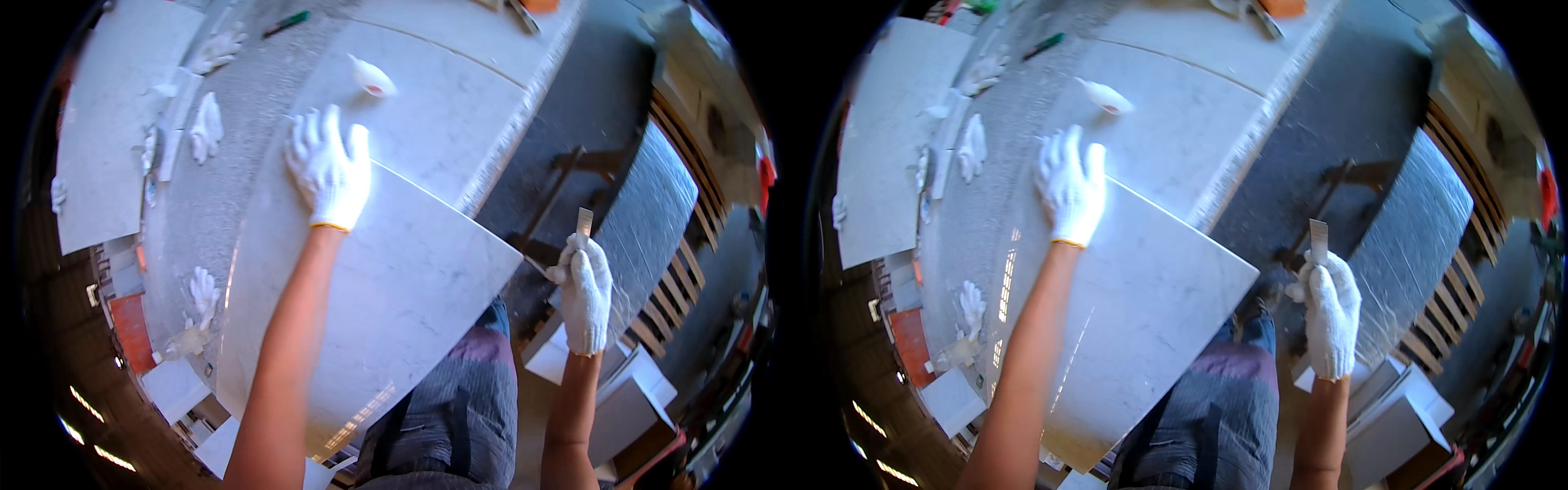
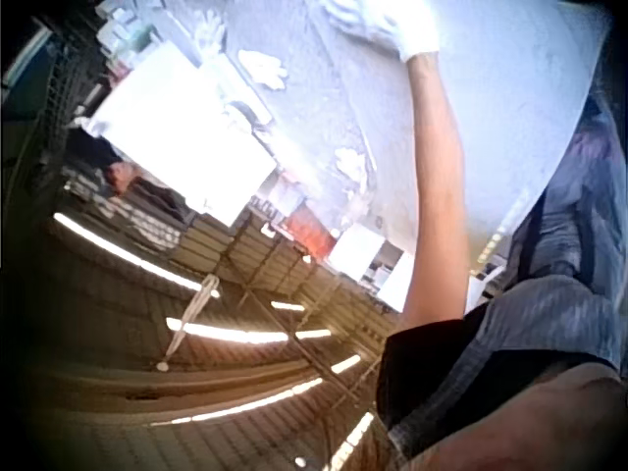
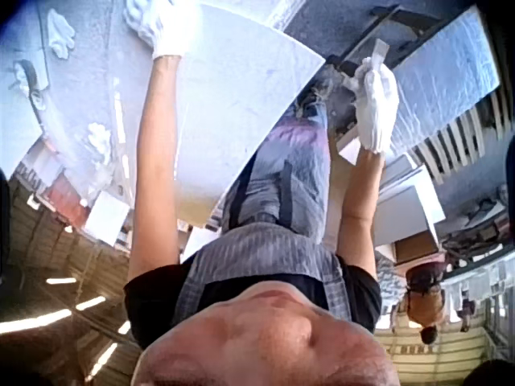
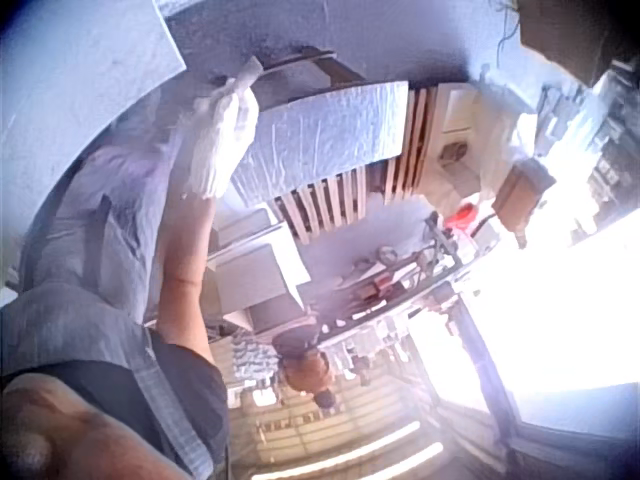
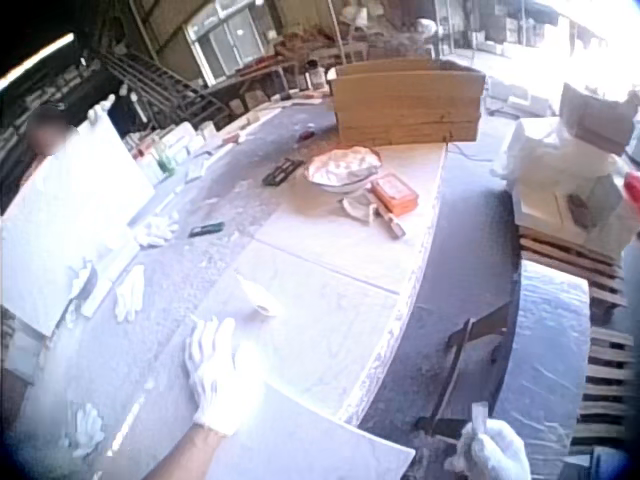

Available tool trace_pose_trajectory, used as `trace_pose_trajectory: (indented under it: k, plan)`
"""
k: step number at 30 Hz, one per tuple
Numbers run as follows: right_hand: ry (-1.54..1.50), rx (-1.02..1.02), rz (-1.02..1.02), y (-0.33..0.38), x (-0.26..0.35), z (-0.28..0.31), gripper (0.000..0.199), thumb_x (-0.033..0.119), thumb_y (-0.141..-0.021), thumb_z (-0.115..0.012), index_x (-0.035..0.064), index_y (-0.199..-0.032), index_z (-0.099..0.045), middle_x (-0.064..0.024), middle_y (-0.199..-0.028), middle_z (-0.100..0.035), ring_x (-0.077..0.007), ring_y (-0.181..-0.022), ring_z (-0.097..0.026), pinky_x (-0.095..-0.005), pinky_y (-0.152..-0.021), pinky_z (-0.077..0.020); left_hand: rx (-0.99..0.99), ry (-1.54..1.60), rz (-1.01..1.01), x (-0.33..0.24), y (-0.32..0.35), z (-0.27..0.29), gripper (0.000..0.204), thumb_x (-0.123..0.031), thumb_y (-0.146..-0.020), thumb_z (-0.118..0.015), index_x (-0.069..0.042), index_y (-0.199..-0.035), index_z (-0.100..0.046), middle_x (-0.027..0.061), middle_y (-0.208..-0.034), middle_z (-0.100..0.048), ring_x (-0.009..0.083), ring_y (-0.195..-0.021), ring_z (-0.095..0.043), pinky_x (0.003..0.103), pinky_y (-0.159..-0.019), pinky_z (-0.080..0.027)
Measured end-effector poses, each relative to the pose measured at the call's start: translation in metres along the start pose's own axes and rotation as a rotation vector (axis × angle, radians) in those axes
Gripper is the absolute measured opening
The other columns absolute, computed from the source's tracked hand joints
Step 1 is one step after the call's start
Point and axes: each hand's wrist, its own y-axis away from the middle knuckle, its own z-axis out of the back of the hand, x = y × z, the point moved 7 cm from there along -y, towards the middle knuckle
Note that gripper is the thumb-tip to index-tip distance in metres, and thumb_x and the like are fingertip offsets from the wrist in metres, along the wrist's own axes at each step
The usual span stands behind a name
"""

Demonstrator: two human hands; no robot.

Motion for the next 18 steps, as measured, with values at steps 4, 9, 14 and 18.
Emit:
trace_pose_trajectory:
  k: [4,9,14,18]
  plan:
    - [0.307,-0.047,0.126,-0.033,0.054,-0.04,0.042,0.021,-0.092,-0.062,0.0,-0.128,-0.055,-0.0053,-0.086,-0.059,-0.01,-0.07,-0.055,-0.0245,-0.065,-0.0479,0.044,-0.015,0.076,0.002,-0.007,0.001,0.05,-0.041,-0.094,-0.046,-0.009,-0.132,-0.05,0.02,-0.137,-0.046,0.0358,-0.134,-0.034,0.05,-0.112,-0.021]
    - [0.458,0.027,0.428,-0.098,0.132,-0.094,0.037,0.014,-0.09,-0.063,0.0014,-0.124,-0.059,-0.0052,-0.08,-0.062,-0.0092,-0.066,-0.055,-0.023,-0.058,-0.0466,0.111,0.001,0.141,0.002,-0.01,0.007,0.05,-0.038,-0.092,-0.046,-0.006,-0.13,-0.052,0.0202,-0.136,-0.048,0.0359,-0.135,-0.032,0.05,-0.112,-0.02]
    - [0.617,0.01,0.689,-0.174,0.188,-0.142,0.025,0.012,-0.088,-0.062,0.0026,-0.111,-0.068,-0.0077,-0.081,-0.067,-0.0095,-0.066,-0.059,-0.0246,-0.057,-0.0467,0.159,-0.016,0.154,-0.004,-0.016,0.01,0.047,-0.035,-0.092,-0.046,-0.006,-0.128,-0.053,0.0162,-0.135,-0.05,0.0368,-0.134,-0.033,0.051,-0.112,-0.02]
    - [0.779,-0.073,0.775,-0.222,0.206,-0.186,0.025,0.02,-0.086,-0.061,0.0059,-0.104,-0.07,-0.0137,-0.087,-0.071,-0.0211,-0.072,-0.066,-0.0304,-0.067,-0.0506,0.191,0.004,0.169,-0.003,-0.02,0.011,0.045,-0.033,-0.091,-0.047,-0.007,-0.127,-0.053,0.0146,-0.135,-0.05,0.037,-0.134,-0.033,0.052,-0.112,-0.02]
